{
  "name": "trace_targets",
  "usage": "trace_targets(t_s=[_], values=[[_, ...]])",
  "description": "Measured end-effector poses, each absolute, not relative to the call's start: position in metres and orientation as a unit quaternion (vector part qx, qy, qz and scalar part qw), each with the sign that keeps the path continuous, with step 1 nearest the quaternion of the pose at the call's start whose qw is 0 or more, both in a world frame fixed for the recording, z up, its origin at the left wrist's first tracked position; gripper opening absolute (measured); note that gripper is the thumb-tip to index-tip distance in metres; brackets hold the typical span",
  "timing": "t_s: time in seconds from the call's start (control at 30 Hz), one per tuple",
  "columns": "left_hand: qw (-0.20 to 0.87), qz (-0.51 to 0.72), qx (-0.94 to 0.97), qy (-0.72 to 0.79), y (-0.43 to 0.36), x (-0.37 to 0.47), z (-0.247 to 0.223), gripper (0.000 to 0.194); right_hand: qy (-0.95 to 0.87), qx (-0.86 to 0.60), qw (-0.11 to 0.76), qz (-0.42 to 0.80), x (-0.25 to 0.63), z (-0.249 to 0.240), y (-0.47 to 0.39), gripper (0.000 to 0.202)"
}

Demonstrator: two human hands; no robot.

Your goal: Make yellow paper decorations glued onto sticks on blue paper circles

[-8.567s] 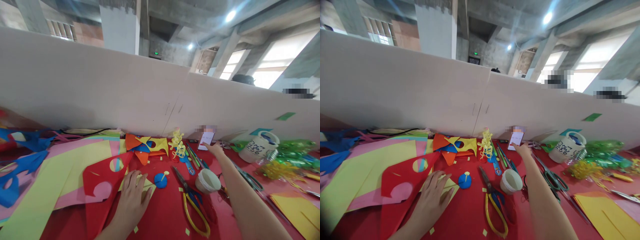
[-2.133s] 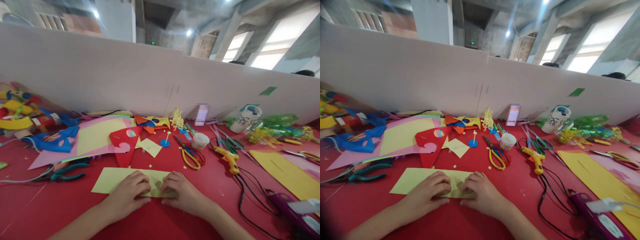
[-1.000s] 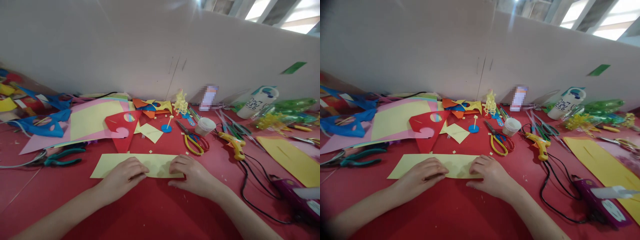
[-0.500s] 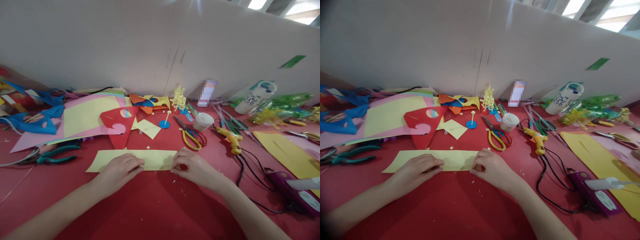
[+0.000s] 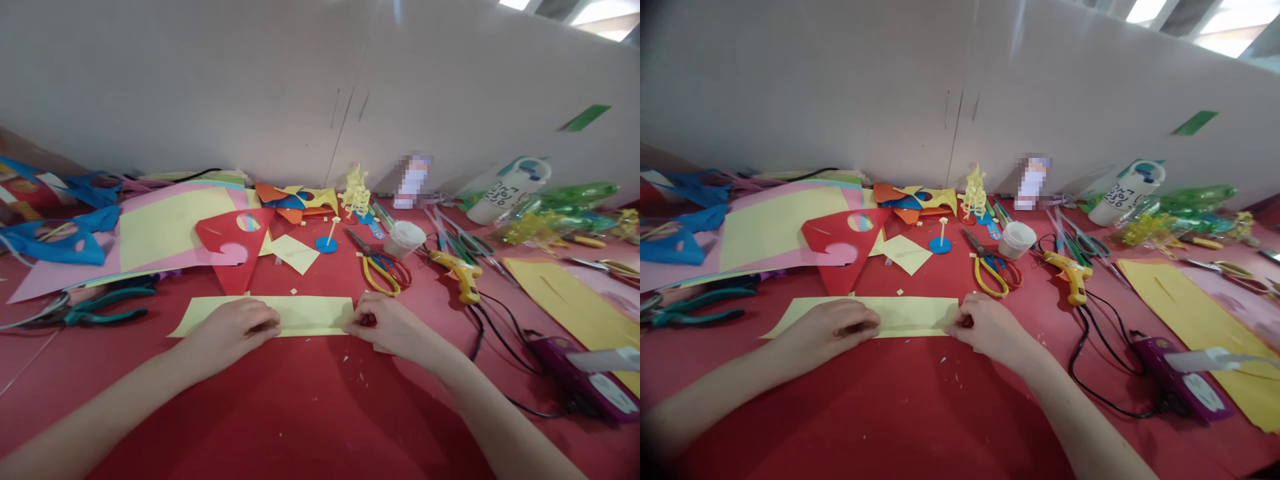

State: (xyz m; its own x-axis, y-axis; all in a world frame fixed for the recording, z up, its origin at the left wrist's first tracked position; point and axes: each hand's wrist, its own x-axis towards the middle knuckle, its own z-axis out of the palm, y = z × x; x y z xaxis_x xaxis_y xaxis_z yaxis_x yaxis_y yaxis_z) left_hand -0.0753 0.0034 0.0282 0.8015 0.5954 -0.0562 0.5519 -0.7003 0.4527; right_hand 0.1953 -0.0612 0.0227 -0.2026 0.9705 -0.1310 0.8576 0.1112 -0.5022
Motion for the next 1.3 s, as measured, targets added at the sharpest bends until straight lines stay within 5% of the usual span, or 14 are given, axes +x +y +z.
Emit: trace_targets(t_s=[0.47, 0.83, 1.3], values=[[-0.030, 0.120, 0.978, 0.166, -0.003, -0.077, 0.010, 0.032, -0.736, -0.620, 0.119, 0.243, 0.191, 0.025, -0.063, 0.015], [0.017, 0.099, 0.985, 0.143, -0.014, -0.069, 0.004, 0.061, -0.745, -0.613, 0.119, 0.237, 0.191, 0.024, -0.063, 0.012], [0.029, 0.085, 0.979, 0.183, -0.018, -0.061, 0.011, 0.046, -0.759, -0.605, 0.167, 0.173, 0.178, 0.020, -0.074, 0.015]])
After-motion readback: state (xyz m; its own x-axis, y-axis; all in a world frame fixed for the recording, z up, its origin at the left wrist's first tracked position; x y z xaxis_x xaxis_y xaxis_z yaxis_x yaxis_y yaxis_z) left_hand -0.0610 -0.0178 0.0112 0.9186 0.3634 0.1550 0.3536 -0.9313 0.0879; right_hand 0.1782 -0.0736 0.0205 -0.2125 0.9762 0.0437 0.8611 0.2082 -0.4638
